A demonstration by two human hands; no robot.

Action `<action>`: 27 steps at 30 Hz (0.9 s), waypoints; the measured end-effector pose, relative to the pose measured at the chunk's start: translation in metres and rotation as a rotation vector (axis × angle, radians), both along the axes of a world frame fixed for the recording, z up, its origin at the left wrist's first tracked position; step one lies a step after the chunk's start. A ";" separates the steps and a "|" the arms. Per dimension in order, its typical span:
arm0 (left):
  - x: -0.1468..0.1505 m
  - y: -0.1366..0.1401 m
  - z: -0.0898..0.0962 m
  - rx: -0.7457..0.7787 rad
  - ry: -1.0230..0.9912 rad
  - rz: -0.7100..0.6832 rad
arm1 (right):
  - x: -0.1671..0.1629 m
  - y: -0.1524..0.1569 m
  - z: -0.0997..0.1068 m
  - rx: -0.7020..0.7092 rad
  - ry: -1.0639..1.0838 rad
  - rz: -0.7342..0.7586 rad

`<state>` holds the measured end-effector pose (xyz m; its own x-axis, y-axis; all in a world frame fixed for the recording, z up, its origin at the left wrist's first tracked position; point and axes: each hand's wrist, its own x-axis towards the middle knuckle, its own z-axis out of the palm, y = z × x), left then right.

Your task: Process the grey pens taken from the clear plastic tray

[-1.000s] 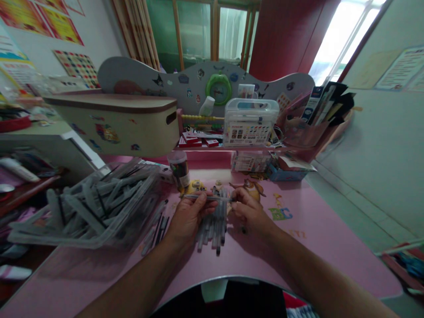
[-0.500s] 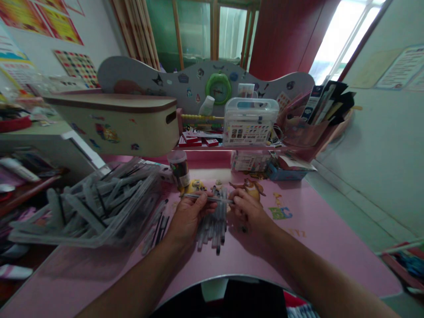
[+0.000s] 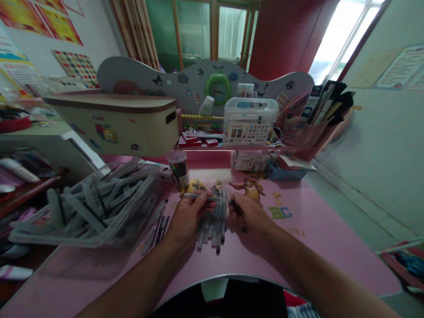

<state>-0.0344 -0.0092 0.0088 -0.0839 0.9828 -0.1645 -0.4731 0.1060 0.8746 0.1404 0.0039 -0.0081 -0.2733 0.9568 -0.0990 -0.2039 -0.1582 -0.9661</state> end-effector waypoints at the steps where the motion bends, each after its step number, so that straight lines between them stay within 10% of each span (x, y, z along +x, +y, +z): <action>1: 0.000 0.000 0.000 0.000 0.003 0.008 | 0.001 0.001 -0.001 0.042 -0.049 0.000; 5: -0.003 0.004 -0.003 0.005 -0.023 0.072 | 0.006 0.007 -0.003 0.084 -0.088 -0.022; 12: -0.004 0.002 -0.004 0.045 0.044 0.116 | 0.008 0.005 0.002 -0.347 0.402 0.170; 17: -0.001 -0.004 -0.003 0.107 0.223 0.115 | 0.005 0.002 0.004 -0.342 0.226 0.210; 27: -0.030 0.022 0.023 -0.053 -0.439 0.379 | 0.009 0.012 0.009 -0.401 0.306 -0.042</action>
